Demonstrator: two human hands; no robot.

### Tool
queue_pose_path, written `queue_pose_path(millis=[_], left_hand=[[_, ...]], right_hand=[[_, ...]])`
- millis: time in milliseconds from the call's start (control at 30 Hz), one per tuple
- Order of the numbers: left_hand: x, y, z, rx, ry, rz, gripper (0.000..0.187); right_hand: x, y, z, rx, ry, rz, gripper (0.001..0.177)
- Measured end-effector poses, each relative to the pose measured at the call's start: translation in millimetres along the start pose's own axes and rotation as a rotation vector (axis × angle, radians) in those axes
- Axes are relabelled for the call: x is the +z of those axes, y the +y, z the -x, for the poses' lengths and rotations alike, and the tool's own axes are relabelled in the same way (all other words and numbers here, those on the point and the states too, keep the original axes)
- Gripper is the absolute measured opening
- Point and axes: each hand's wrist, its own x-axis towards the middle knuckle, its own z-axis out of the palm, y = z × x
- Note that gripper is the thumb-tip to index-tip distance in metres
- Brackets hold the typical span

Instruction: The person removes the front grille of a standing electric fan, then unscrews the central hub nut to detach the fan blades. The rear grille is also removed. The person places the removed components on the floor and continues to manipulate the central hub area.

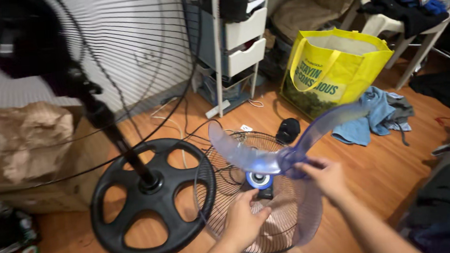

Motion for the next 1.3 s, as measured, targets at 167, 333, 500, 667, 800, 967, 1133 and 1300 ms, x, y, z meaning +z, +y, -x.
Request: queue_pose_path(millis=[167,333,500,667,800,967,1133,1300], left_hand=[[66.3,-73.6,-46.5,-0.243,-0.022,0.228,0.081],[96.4,-142.8,-67.8,-0.281,-0.102,0.417,0.093],[85.9,-168.6,-77.3,-0.366,-0.138,0.144,0.093],[78.1,-159.5,-108.0,-0.28,-0.18,0.014,0.09],[89.2,-153.8,-130.2,-0.33,-0.234,-0.001,0.09],[104.6,-164.0,-140.5,-0.345,-0.199,0.051,0.09],[106.7,-170.2,-138.6,-0.332,-0.202,0.077,0.09],[102.4,-164.2,-133.8,-0.308,-0.214,0.098,0.088]], right_hand=[[45.8,61.3,-26.7,0.188,-0.089,0.025,0.027],[88.2,105.8,-52.0,0.34,-0.117,0.067,0.03],[119.5,139.8,-70.9,0.43,-0.077,0.129,0.029],[129.8,156.8,-84.5,0.449,-0.074,0.118,0.029],[129.4,153.7,-93.0,0.481,-0.073,0.201,0.031],[125.5,152.6,-98.6,0.482,-0.093,0.29,0.036],[129.4,153.4,-102.6,0.491,-0.09,0.295,0.04],[130.8,153.8,-102.7,0.482,-0.102,0.334,0.045]])
